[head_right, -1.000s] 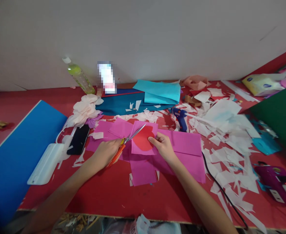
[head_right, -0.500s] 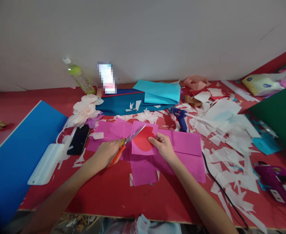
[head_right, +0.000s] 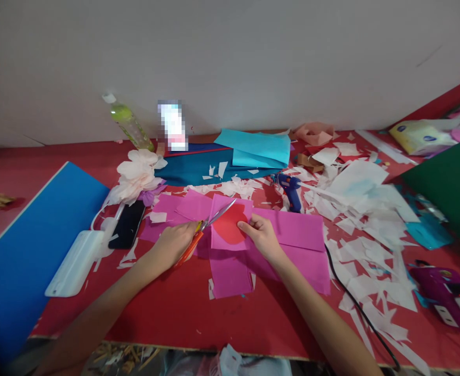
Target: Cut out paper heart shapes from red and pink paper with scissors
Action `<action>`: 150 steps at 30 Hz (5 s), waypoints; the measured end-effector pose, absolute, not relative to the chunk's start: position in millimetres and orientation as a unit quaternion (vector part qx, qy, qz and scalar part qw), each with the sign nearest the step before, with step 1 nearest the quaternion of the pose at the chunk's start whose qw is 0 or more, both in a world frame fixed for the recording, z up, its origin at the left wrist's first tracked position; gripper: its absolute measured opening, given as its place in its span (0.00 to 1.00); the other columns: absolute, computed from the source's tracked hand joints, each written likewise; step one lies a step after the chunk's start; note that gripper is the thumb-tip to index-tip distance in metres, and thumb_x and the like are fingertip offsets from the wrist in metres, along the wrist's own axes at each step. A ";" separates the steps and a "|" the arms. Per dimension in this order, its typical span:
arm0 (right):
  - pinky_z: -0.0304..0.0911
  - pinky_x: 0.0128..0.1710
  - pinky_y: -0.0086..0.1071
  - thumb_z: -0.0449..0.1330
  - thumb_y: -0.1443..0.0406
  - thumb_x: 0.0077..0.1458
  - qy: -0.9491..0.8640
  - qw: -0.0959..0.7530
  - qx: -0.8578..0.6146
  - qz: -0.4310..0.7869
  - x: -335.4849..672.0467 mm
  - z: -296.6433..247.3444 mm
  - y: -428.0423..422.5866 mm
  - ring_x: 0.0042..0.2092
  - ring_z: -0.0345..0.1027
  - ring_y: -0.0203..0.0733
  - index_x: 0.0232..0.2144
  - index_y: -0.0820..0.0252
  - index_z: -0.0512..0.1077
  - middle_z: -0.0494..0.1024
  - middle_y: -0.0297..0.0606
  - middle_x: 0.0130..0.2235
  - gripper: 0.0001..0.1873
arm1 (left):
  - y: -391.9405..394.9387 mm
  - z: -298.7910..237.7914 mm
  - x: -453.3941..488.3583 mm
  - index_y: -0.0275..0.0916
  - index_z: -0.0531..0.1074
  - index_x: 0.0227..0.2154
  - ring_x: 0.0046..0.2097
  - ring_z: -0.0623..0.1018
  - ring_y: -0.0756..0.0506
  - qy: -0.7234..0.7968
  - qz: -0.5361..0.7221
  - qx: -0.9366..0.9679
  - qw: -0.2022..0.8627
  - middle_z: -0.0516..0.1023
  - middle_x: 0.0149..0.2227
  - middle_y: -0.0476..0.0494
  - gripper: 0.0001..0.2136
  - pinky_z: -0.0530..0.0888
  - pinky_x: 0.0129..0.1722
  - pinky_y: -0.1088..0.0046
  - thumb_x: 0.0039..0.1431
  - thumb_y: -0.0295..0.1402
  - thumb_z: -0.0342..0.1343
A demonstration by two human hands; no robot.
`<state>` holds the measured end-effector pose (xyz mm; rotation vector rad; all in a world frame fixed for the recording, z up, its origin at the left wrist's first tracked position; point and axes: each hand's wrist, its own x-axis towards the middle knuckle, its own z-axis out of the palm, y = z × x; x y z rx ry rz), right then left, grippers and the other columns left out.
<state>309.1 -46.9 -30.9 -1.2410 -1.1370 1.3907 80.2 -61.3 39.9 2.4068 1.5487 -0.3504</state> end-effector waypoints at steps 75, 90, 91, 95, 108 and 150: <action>0.39 0.20 0.29 0.61 0.48 0.45 -0.584 0.315 -0.504 0.553 312.6 -16.4 -43.9 0.21 0.44 0.29 0.17 0.58 0.55 0.53 0.26 0.19 0.25 | -56.8 44.3 63.2 0.35 0.69 0.40 0.37 0.78 0.40 0.491 -0.100 0.854 0.139 0.77 0.37 0.37 0.11 0.71 0.31 0.68 0.58 0.25 0.45; 0.45 0.22 0.29 0.61 0.51 0.47 -0.569 0.304 -0.488 0.589 315.8 -22.0 -42.6 0.22 0.52 0.31 0.20 0.61 0.64 0.62 0.30 0.20 0.20 | -53.2 42.7 49.3 0.39 0.72 0.39 0.38 0.79 0.41 0.470 -0.074 0.860 0.185 0.79 0.36 0.40 0.09 0.69 0.33 0.71 0.62 0.30 0.46; 0.44 0.22 0.29 0.61 0.51 0.47 -0.569 0.302 -0.489 0.588 315.7 -21.9 -42.5 0.22 0.51 0.31 0.20 0.61 0.64 0.61 0.29 0.20 0.20 | -53.7 43.8 49.2 0.39 0.72 0.38 0.38 0.78 0.41 0.473 -0.073 0.858 0.186 0.79 0.36 0.40 0.09 0.69 0.33 0.71 0.62 0.31 0.46; 0.44 0.22 0.28 0.61 0.51 0.48 -0.575 0.302 -0.484 0.587 316.0 -23.8 -41.7 0.22 0.50 0.30 0.20 0.61 0.64 0.61 0.29 0.20 0.20 | -56.1 51.6 51.4 0.36 0.70 0.38 0.37 0.78 0.41 0.496 -0.069 0.845 0.189 0.78 0.36 0.39 0.09 0.68 0.32 0.70 0.62 0.30 0.45; 0.43 0.23 0.29 0.60 0.54 0.50 -0.610 0.275 -0.468 0.577 316.4 -19.0 -42.8 0.23 0.48 0.31 0.20 0.61 0.64 0.58 0.28 0.21 0.18 | -49.1 49.5 53.7 0.36 0.68 0.43 0.42 0.77 0.38 0.474 -0.135 0.860 0.128 0.76 0.41 0.37 0.12 0.72 0.35 0.66 0.58 0.26 0.47; 0.42 0.23 0.30 0.59 0.53 0.50 -0.628 0.230 -0.450 0.592 320.7 -28.5 -38.3 0.23 0.45 0.30 0.19 0.59 0.56 0.53 0.26 0.21 0.21 | -46.6 66.6 51.8 0.35 0.68 0.44 0.41 0.77 0.40 0.482 -0.107 0.859 0.136 0.77 0.41 0.37 0.11 0.70 0.34 0.68 0.60 0.28 0.45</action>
